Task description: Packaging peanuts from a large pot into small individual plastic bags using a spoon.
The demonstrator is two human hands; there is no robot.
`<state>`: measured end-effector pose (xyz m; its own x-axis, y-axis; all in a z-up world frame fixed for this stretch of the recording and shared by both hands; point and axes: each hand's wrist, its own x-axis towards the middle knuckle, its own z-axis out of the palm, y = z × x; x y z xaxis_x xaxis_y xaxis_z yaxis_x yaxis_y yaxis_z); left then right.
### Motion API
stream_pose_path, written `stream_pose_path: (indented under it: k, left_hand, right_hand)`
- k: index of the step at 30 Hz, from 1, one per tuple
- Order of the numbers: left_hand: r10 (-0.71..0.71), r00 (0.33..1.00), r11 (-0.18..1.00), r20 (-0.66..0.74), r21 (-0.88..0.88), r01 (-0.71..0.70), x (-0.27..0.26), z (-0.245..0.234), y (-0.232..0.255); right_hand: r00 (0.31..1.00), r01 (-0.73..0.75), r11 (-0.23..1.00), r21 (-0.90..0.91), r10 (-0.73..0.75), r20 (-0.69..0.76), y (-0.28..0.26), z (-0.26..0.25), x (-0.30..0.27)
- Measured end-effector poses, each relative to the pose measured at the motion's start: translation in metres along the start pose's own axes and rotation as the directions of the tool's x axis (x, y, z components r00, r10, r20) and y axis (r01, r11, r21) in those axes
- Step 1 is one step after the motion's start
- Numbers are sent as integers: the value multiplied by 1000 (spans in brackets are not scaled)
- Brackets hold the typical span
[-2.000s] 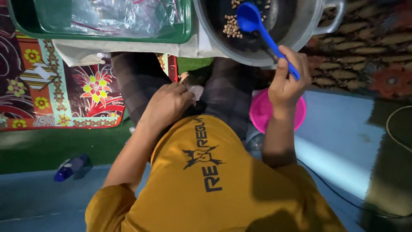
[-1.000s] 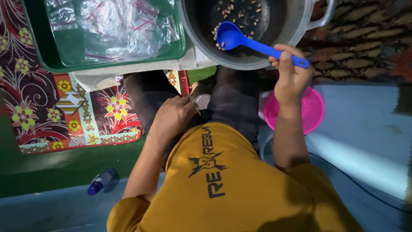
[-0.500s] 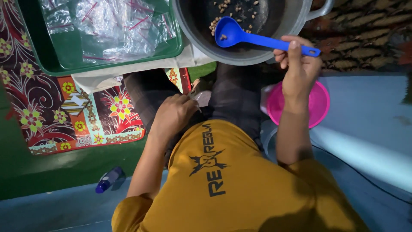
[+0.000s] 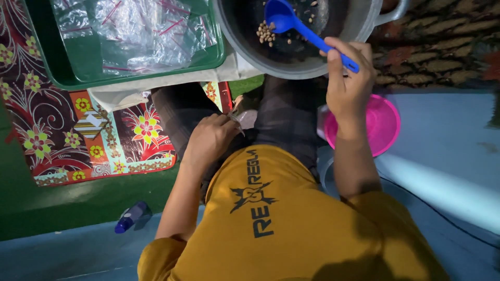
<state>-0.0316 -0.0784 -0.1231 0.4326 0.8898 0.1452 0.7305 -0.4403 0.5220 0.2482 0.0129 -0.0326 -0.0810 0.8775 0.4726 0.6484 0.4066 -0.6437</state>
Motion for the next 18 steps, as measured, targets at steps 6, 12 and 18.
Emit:
stream_pose_path:
  k: [6, 12, 18]
  left_hand:
    - [-4, 1000, 1000, -6, 11, 4, -1, 1, -2]
    - [10, 1000, 1000, -10, -27, -10, 0, -1, -2]
    - [7, 1000, 1000, -9, -24, -8, -1, 0, -4]
  right_hand:
    - [997, 1, 992, 123, -10, 71, -5, -5, -2]
    - [997, 58, 998, -14, -57, 51, -4, -6, -4]
    - [995, 78, 997, -14, -77, 67, -3, -7, -6]
